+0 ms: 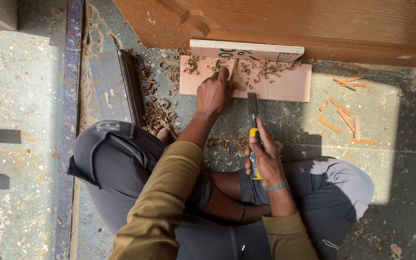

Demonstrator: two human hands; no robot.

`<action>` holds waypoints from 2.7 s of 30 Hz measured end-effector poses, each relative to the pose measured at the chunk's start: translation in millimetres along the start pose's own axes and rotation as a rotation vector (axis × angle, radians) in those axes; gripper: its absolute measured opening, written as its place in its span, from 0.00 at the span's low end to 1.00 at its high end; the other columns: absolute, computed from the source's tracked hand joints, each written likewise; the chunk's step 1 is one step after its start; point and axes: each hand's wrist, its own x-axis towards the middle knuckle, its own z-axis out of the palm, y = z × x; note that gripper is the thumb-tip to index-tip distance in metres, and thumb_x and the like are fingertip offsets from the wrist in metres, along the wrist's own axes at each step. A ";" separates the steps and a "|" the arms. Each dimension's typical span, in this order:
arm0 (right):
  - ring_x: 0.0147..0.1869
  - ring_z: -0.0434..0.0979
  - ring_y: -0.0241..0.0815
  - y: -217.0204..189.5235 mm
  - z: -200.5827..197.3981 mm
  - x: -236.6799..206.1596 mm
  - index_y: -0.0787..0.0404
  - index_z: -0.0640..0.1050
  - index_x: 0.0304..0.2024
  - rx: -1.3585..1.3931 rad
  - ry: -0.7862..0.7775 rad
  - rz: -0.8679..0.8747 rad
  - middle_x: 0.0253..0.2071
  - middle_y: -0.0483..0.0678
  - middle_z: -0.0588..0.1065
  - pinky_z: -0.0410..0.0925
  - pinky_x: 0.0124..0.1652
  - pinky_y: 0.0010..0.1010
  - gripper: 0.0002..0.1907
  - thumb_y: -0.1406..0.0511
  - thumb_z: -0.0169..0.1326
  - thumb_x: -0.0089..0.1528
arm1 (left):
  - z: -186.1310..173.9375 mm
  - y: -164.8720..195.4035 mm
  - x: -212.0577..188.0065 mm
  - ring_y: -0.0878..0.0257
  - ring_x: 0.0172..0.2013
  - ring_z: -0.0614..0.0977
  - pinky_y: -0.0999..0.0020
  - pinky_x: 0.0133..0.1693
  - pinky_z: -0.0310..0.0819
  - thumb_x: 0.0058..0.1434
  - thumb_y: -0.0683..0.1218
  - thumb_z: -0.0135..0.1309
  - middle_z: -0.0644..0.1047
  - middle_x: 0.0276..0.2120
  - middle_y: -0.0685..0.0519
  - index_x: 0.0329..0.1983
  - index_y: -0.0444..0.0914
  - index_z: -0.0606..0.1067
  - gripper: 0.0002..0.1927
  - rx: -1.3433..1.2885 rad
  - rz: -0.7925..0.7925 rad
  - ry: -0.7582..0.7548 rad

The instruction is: The person carves a piece of wood using a chisel and a hammer, while sitting on the floor.

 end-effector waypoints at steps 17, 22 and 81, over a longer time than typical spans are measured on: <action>0.22 0.71 0.32 6.7 1.3 -16.0 0.65 0.69 0.64 0.170 0.063 -0.113 0.34 0.46 0.72 0.66 0.18 0.23 0.23 0.65 0.49 0.68 | -15.1 -6.3 0.7 0.48 0.43 0.81 0.51 0.41 0.80 0.46 0.60 0.74 0.77 0.46 0.48 0.52 0.42 0.69 0.37 0.025 -0.029 0.017; 0.22 0.69 0.31 5.6 -4.0 -10.2 0.63 0.69 0.64 0.164 0.019 -0.185 0.30 0.45 0.70 0.65 0.19 0.23 0.23 0.66 0.52 0.66 | -8.2 -1.7 3.7 0.48 0.44 0.81 0.51 0.41 0.79 0.46 0.61 0.73 0.76 0.46 0.48 0.52 0.42 0.69 0.36 0.028 -0.038 0.005; 0.17 0.63 0.31 -26.9 52.1 27.1 0.61 0.74 0.49 -0.054 0.093 0.235 0.21 0.42 0.67 0.60 0.16 0.25 0.26 0.47 0.40 0.69 | -14.0 -23.8 13.3 0.47 0.45 0.83 0.51 0.42 0.77 0.48 0.50 0.73 0.80 0.48 0.48 0.57 0.43 0.65 0.37 -0.187 -0.011 0.038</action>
